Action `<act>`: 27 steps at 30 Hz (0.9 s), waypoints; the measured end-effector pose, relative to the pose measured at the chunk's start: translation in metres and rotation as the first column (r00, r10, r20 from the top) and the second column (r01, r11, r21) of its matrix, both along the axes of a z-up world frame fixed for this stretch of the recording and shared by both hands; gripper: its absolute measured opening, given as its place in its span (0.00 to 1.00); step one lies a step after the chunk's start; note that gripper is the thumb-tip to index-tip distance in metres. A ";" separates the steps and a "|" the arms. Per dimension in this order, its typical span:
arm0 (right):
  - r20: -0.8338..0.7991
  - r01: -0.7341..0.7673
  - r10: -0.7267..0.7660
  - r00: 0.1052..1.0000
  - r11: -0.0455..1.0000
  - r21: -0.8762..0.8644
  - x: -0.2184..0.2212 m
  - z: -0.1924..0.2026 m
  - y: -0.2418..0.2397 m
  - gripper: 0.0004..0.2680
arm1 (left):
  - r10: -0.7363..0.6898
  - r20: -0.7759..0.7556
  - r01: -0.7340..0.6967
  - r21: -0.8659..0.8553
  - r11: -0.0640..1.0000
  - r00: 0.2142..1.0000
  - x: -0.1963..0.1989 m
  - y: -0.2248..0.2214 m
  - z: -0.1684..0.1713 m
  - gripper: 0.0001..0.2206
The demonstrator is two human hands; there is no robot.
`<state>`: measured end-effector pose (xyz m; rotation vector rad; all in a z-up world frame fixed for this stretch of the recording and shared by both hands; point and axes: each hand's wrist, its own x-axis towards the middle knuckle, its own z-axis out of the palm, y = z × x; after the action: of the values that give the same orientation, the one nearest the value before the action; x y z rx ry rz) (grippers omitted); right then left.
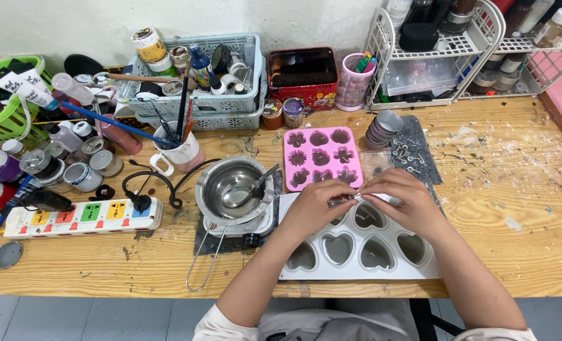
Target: Preparing and threading candle wicks into metal clips and placing them into heart-shaped molds.
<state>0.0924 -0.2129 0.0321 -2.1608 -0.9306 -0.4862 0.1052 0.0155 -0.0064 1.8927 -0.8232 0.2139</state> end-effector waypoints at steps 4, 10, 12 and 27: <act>0.033 -0.001 0.002 0.999 0.999 -0.038 0.002 0.001 -0.004 0.08 | -0.025 -0.088 0.023 -0.021 1.000 0.996 0.003 -0.001 -0.004 0.10; 0.094 0.021 -0.013 0.996 0.996 -0.085 -0.001 0.004 0.001 0.07 | -0.042 -0.080 0.043 0.004 0.999 0.996 0.003 0.001 -0.008 0.10; 0.085 0.110 -0.102 0.991 0.990 -0.088 -0.002 0.005 0.004 0.08 | -0.011 -0.063 0.014 0.043 0.999 0.998 0.004 0.001 -0.009 0.11; 0.149 0.044 -0.011 0.989 0.975 -0.219 0.088 0.015 0.059 0.06 | 0.155 0.184 -0.228 0.494 0.839 0.971 0.000 -0.006 -0.049 0.26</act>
<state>0.1809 -0.1539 0.0467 -2.3664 -1.0802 -0.5854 0.1057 0.0092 -0.0550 2.4949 -0.8362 0.2701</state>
